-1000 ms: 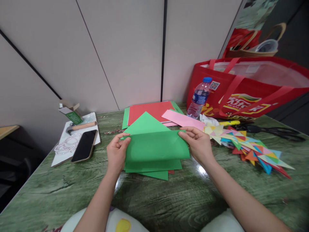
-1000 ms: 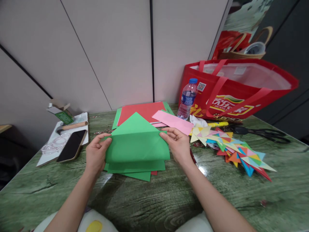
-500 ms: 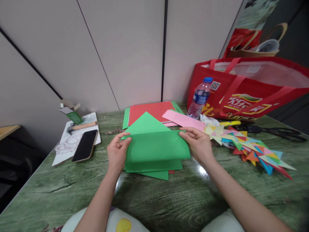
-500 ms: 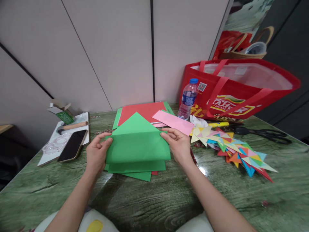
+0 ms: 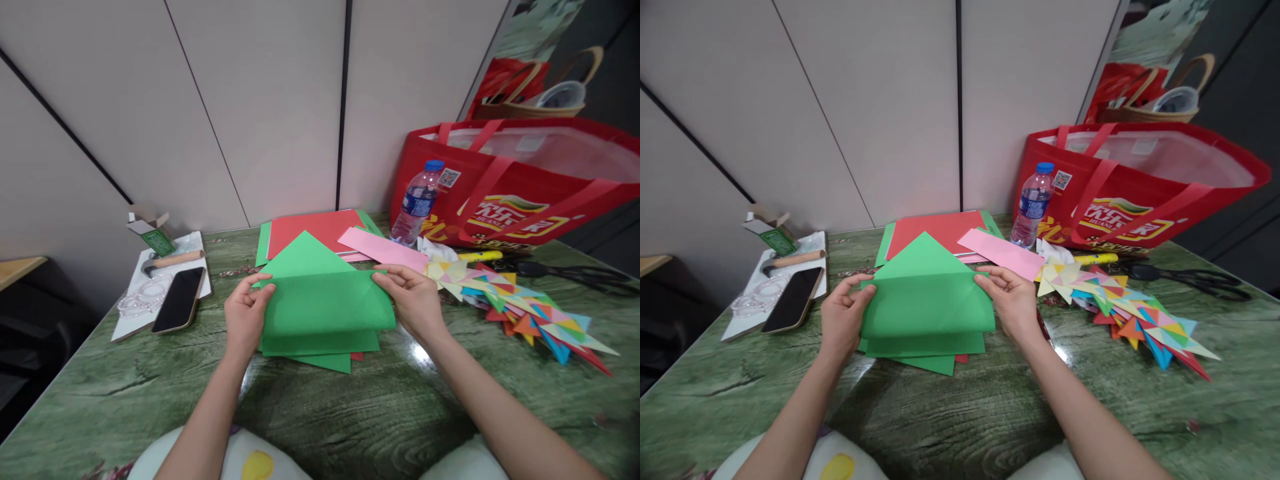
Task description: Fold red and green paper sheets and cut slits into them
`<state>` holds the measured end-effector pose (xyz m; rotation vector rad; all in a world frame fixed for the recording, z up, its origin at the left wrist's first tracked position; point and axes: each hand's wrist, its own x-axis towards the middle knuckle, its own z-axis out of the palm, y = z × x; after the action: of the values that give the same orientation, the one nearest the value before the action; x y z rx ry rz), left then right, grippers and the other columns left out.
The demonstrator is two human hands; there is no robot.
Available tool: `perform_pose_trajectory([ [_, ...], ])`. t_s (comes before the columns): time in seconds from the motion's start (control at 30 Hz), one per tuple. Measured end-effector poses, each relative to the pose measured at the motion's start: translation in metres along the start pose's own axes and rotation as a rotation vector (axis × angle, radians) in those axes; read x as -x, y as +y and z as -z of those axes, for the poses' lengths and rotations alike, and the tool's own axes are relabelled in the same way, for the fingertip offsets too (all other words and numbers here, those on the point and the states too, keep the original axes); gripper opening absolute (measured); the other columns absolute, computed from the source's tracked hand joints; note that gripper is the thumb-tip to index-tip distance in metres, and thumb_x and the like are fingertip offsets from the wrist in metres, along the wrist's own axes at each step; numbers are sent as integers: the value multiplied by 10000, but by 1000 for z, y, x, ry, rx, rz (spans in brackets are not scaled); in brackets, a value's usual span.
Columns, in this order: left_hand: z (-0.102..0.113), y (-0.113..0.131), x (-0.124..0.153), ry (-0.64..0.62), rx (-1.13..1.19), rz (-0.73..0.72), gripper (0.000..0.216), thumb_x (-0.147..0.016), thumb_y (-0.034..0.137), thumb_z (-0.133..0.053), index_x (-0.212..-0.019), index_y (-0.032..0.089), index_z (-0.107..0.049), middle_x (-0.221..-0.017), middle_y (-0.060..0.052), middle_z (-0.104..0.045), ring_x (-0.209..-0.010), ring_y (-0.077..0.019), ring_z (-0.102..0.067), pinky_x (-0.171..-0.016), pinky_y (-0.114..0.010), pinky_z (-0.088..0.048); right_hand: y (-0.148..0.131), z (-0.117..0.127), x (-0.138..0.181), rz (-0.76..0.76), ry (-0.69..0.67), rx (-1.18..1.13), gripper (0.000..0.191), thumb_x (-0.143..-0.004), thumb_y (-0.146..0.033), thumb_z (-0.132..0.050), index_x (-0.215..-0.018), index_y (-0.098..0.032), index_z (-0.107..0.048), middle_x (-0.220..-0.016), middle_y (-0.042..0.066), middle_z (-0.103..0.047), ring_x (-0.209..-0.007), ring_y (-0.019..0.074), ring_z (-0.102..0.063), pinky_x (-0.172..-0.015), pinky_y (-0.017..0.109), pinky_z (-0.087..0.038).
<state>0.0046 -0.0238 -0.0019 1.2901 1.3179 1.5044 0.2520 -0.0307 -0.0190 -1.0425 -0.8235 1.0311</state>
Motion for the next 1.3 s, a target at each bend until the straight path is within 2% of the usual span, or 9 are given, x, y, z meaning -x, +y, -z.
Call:
perform_pose_trajectory([
  [1.07,1,0,0,15,-64,-42,211,-666,309,-645,-848,209,-604,-375,112,-289,-338,-47,-199,-364,-169,-143,1,1,-1,1,9,40,293,-535,-321,-758,-769,-180,-654,-625,15,-688,-498,125,-574,-462,241,-453],
  [1.3,1,2,0,7,-82,-40,209,-675,316,-636,-851,207,-603,-364,114,-283,-330,-44,-190,-352,-170,-135,1,2,-2,-41,-3,-7,274,-522,-297,-771,-745,-185,-657,-603,-8,-680,-500,112,-570,-484,232,-437],
])
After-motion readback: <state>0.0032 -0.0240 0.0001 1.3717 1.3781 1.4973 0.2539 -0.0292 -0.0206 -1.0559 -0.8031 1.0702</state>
